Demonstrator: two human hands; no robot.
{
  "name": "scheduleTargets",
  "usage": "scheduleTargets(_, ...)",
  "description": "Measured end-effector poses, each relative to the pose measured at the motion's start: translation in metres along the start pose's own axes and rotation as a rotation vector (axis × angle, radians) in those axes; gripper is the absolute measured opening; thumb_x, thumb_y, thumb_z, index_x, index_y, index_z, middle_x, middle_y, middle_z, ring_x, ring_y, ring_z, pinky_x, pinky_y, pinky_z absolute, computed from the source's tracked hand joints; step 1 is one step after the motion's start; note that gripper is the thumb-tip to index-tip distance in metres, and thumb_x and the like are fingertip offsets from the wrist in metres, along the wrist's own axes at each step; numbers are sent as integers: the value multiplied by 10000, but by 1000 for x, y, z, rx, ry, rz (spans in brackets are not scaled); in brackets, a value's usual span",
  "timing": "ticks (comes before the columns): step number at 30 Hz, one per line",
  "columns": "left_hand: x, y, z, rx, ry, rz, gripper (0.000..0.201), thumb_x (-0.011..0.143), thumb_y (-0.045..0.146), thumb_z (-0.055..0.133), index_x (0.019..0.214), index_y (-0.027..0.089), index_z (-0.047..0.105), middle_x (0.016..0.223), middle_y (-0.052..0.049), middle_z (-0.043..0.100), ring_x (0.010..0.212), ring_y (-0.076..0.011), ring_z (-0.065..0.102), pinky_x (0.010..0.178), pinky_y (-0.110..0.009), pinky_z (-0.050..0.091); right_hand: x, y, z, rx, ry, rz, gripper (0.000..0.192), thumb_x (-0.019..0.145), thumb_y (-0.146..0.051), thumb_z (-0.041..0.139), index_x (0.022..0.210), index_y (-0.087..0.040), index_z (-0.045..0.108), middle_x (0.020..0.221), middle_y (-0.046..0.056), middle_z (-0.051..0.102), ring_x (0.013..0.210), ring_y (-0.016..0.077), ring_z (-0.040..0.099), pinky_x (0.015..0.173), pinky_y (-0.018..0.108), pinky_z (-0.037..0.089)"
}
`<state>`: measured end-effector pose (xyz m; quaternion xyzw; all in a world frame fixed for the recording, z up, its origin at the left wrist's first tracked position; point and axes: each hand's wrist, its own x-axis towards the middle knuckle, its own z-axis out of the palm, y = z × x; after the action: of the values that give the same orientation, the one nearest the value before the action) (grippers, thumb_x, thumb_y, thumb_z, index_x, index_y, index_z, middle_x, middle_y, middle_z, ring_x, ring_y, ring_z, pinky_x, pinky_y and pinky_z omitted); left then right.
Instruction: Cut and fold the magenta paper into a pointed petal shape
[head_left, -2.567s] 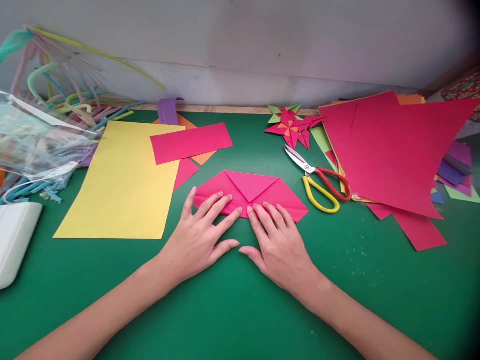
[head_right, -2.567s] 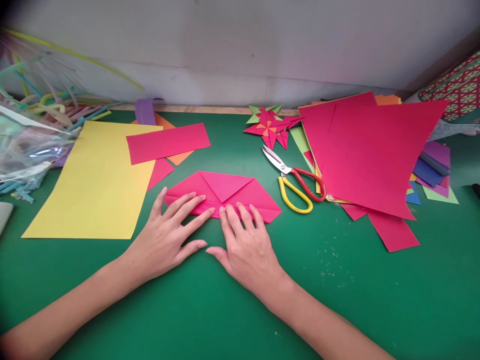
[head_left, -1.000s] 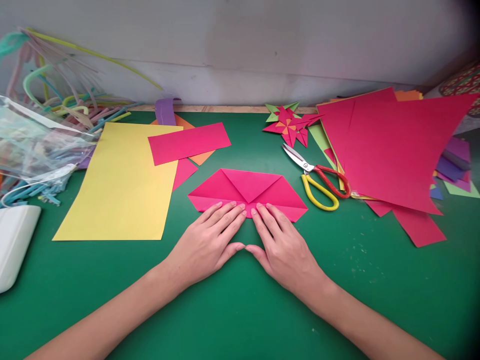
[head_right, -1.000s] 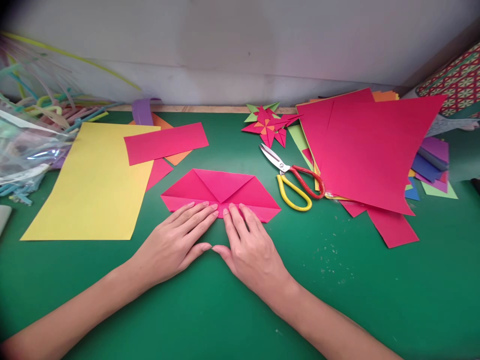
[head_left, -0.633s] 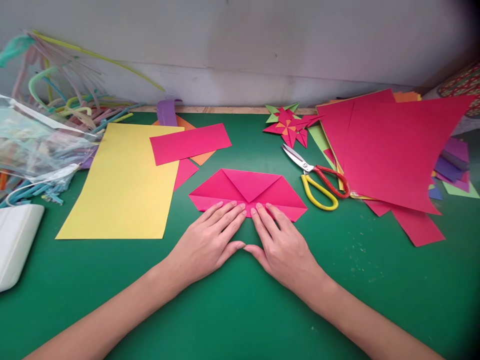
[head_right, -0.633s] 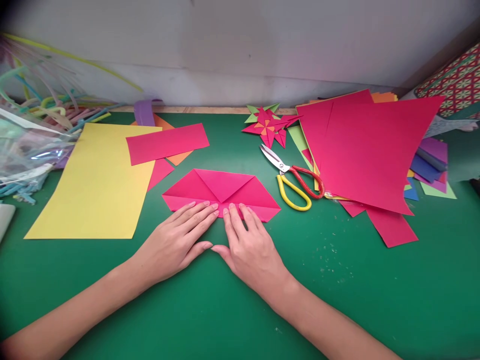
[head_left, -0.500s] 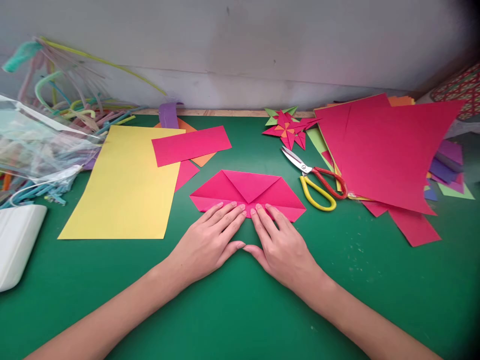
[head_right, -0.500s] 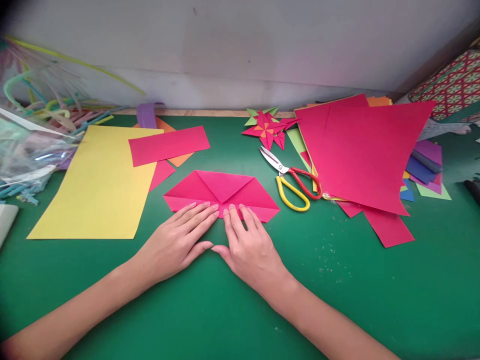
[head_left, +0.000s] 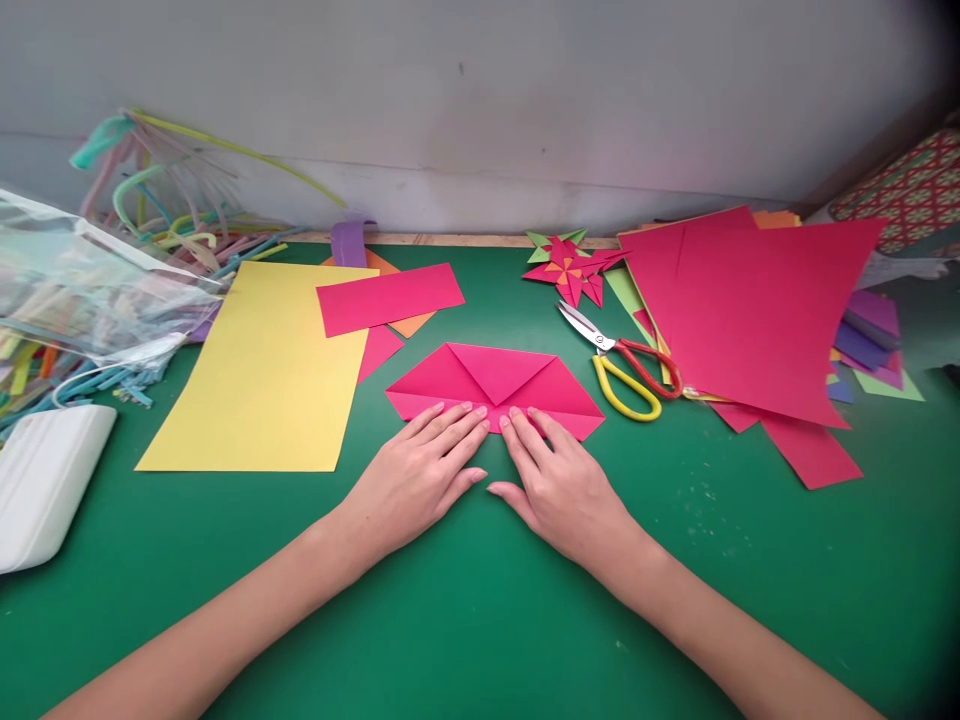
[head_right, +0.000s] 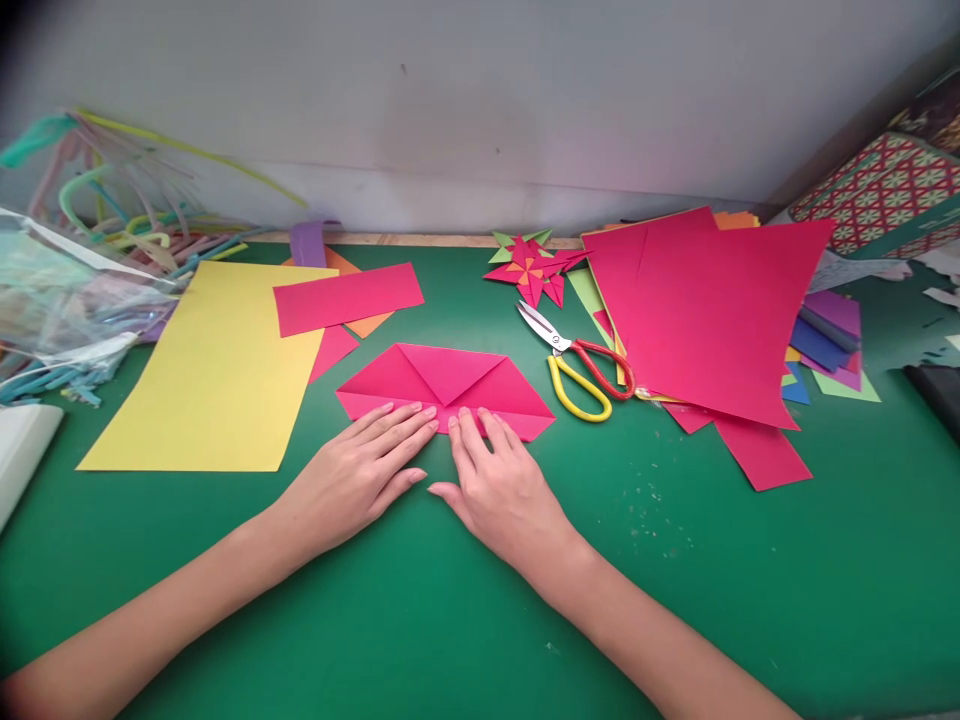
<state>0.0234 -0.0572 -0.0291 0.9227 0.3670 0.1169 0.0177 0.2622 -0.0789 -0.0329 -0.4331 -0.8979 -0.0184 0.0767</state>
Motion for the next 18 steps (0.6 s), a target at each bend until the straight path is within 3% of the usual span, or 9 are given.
scheduleTargets(11,-2,-6,0,-22,-42,35,608,1075,497,509,1593,180,489,1633,-107,504,1539,-305,448,1282,-504,374,0,17,-8,-24,-51,-120,644,1086,-436,506,1586,-33,458,1567,231,549,1408,391,535,1169,530,490)
scheduleTargets(18,-1,-7,0,-15,-24,52,608,1060,509,535,1558,160,533,1613,-127,526,1522,-317,473,1267,-514,395,-1,34,-18,-15,-30,-183,504,1081,-388,542,1510,-125,564,1467,178,637,1298,367,600,1059,539,548)
